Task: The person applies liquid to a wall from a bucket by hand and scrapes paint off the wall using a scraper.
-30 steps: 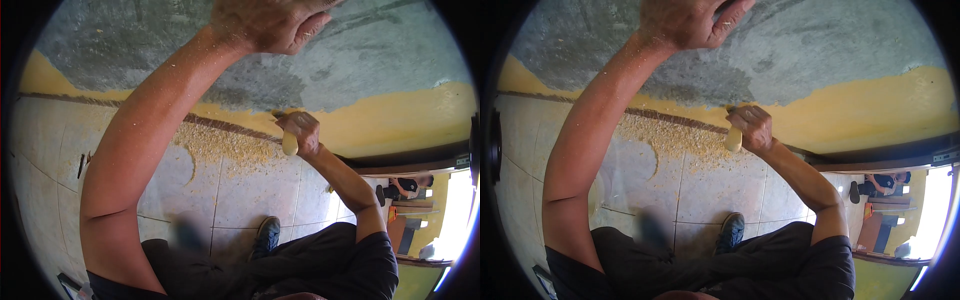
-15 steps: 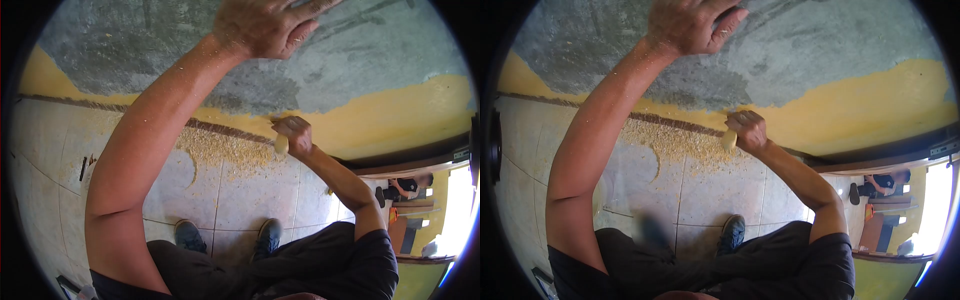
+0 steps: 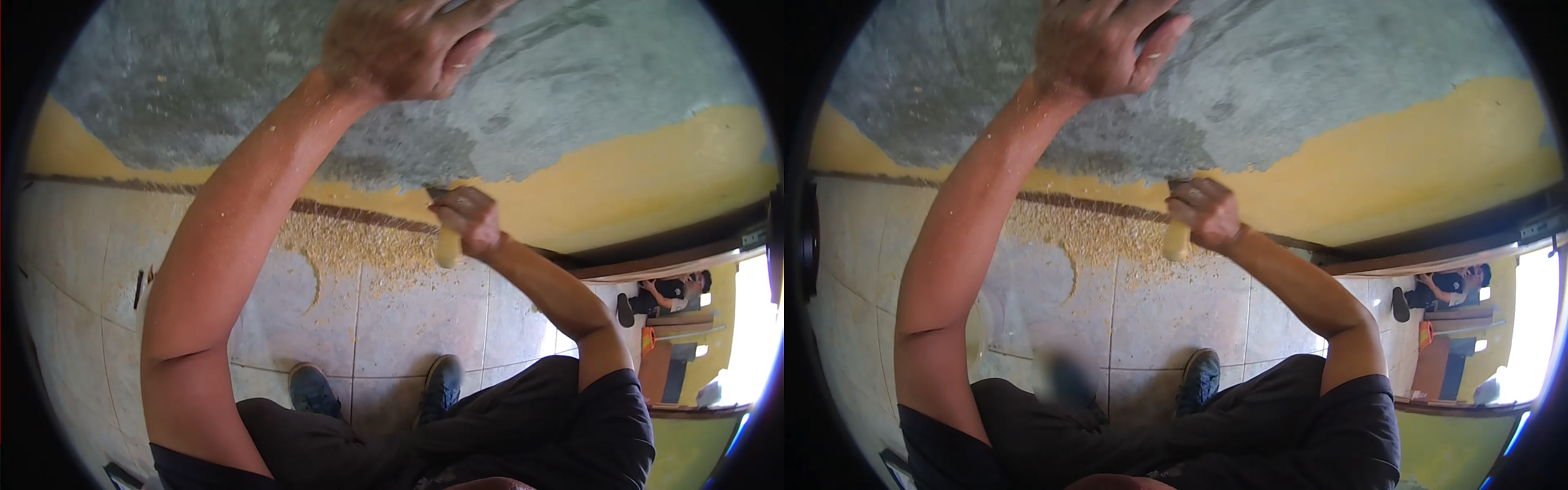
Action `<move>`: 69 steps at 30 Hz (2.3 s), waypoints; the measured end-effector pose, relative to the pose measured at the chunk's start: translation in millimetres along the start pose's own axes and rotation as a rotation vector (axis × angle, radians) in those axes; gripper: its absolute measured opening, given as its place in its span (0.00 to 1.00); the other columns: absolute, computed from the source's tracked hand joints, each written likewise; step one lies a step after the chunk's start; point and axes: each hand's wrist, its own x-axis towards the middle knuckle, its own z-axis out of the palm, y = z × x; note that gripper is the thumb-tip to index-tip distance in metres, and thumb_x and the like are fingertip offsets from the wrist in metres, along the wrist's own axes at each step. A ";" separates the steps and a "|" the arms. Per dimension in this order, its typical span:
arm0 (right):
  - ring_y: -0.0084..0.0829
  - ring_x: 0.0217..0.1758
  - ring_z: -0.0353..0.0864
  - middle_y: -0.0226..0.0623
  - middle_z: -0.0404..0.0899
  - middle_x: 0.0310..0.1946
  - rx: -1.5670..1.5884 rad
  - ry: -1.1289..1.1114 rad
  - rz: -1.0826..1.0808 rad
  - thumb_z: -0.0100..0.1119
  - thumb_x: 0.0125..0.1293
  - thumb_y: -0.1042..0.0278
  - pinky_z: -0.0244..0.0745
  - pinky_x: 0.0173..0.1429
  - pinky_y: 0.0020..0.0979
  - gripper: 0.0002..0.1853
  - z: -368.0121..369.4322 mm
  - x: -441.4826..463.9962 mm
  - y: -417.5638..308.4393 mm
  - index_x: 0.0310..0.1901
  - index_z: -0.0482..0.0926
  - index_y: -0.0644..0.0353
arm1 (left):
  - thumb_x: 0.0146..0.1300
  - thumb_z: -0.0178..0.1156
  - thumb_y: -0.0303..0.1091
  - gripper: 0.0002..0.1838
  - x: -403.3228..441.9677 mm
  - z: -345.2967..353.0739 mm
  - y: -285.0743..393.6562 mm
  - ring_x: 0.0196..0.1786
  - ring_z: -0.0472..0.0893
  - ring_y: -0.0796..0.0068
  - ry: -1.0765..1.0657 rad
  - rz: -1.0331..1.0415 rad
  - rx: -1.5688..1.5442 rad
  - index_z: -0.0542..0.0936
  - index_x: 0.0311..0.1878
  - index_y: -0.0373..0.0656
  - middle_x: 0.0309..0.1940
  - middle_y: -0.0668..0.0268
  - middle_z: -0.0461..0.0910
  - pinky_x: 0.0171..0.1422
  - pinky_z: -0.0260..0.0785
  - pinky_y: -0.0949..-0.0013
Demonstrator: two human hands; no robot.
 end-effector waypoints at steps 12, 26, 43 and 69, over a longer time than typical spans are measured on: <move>0.38 0.37 0.87 0.33 0.86 0.35 0.178 -0.028 0.373 0.71 0.45 0.74 0.82 0.40 0.37 0.10 -90.1 -50.4 -32.8 0.32 0.84 0.54 | 0.78 0.36 0.51 0.37 -99.6 53.0 52.5 0.87 0.37 0.67 -0.245 0.248 0.031 0.41 0.85 0.52 0.86 0.67 0.34 0.88 0.23 0.51; 0.45 0.34 0.84 0.36 0.82 0.31 0.404 -0.095 0.491 0.61 0.48 0.80 0.80 0.35 0.45 0.10 -108.8 -131.2 -54.2 0.34 0.80 0.55 | 0.70 0.59 0.44 0.39 -176.6 17.3 129.9 0.86 0.45 0.63 -1.392 0.761 -0.251 0.56 0.82 0.57 0.84 0.63 0.49 0.89 0.34 0.53; 0.47 0.29 0.84 0.40 0.82 0.26 0.661 -0.227 0.515 0.68 0.53 0.78 0.78 0.32 0.43 0.06 -69.7 -90.9 -65.4 0.29 0.80 0.57 | 0.64 0.62 0.33 0.21 -182.8 -221.7 30.0 0.65 0.78 0.59 -1.519 -0.610 0.060 0.79 0.61 0.46 0.58 0.57 0.82 0.70 0.67 0.55; 0.47 0.50 0.86 0.45 0.86 0.43 0.858 -0.627 0.206 0.71 0.52 0.68 0.79 0.53 0.48 0.15 195.5 217.9 -351.9 0.43 0.84 0.57 | 0.54 0.72 0.27 0.24 -338.6 -367.4 -8.8 0.55 0.85 0.55 -1.286 -1.492 -0.352 0.81 0.56 0.39 0.49 0.53 0.87 0.60 0.75 0.58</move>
